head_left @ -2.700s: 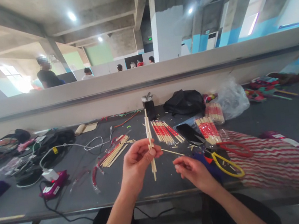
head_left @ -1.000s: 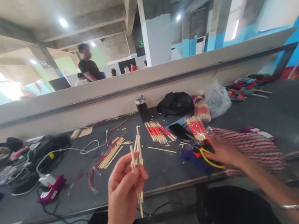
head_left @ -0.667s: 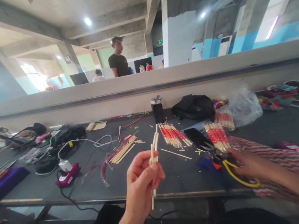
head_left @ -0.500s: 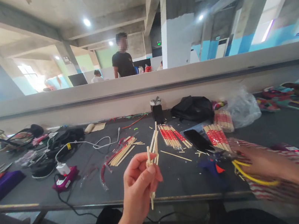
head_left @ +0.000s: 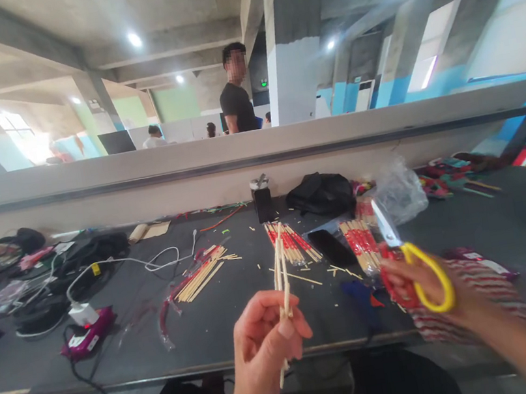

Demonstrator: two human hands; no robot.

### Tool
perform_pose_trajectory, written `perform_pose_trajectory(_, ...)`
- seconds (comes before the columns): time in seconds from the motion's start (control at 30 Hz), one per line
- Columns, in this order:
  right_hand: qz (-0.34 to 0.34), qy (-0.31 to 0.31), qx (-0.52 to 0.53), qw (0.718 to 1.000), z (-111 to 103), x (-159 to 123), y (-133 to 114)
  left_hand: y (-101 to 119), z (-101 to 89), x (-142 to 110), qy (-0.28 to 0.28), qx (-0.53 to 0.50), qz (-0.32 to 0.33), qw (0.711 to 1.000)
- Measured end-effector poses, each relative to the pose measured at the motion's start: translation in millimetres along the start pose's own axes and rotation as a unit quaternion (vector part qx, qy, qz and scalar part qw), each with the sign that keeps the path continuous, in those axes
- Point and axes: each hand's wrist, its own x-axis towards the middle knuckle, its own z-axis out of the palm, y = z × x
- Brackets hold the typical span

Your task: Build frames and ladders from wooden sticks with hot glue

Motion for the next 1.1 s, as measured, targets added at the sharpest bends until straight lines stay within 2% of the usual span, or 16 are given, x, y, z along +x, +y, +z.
perform_pose_trajectory(0.03, 0.056, -0.064, 0.105, 0.991, 19, -12, -7, -3, 2.2, -2, -0.008, 0.006, -0.003, 1.000)
perform_pose_trajectory(0.07, 0.076, -0.076, 0.190, 0.976, 38, -23, -14, -7, 4.2, -5, -0.020, 0.015, -0.007, 1.000)
perform_pose_trajectory(0.13, 0.079, -0.082, 0.286, 0.952, 70, -41, -27, -13, 7.2, -10, -0.051, 0.045, -0.011, 0.998)
perform_pose_trajectory(0.2, 0.087, -0.090, 0.336, 0.934, 93, -54, -38, -20, 8.7, -16, -0.075, 0.083, -0.005, 0.994)
perform_pose_trajectory(0.3, 0.113, -0.081, 0.366, 0.920, 109, -66, -52, -29, 9.2, -24, -0.092, 0.123, 0.010, 0.988)
perform_pose_trajectory(0.4, 0.132, -0.060, 0.362, 0.921, 111, -71, -60, -36, 9.7, -32, -0.099, 0.133, 0.010, 0.986)
perform_pose_trajectory(0.5, 0.127, -0.058, 0.351, 0.926, 108, -74, -59, -38, 10.1, -33, -0.064, 0.077, -0.013, 0.995)
perform_pose_trajectory(0.6, 0.103, -0.076, 0.321, 0.938, 104, -76, -54, -34, 8.8, -22, -0.009, -0.003, -0.060, 0.998)
perform_pose_trajectory(0.73, 0.076, -0.121, 0.238, 0.961, 102, -76, -53, -26, 7.6, 1, 0.054, 0.004, -0.125, 0.991)
perform_pose_trajectory(0.8, 0.052, -0.133, 0.183, 0.973, 102, -74, -55, -24, 8.8, 10, 0.051, 0.020, -0.136, 0.989)
perform_pose_trajectory(0.9, -0.018, -0.110, 0.060, 0.992, 101, -69, -58, -23, 12.2, 18, 0.044, 0.017, -0.143, 0.989)
perform_pose_trajectory(1.0, -0.077, -0.092, -0.039, 0.992, 100, -66, -60, -25, 15.5, 21, 0.054, -0.010, -0.153, 0.987)
perform_pose_trajectory(1.1, -0.094, -0.094, -0.062, 0.989, 98, -66, -63, -26, 17.2, 23, 0.056, -0.058, -0.168, 0.982)
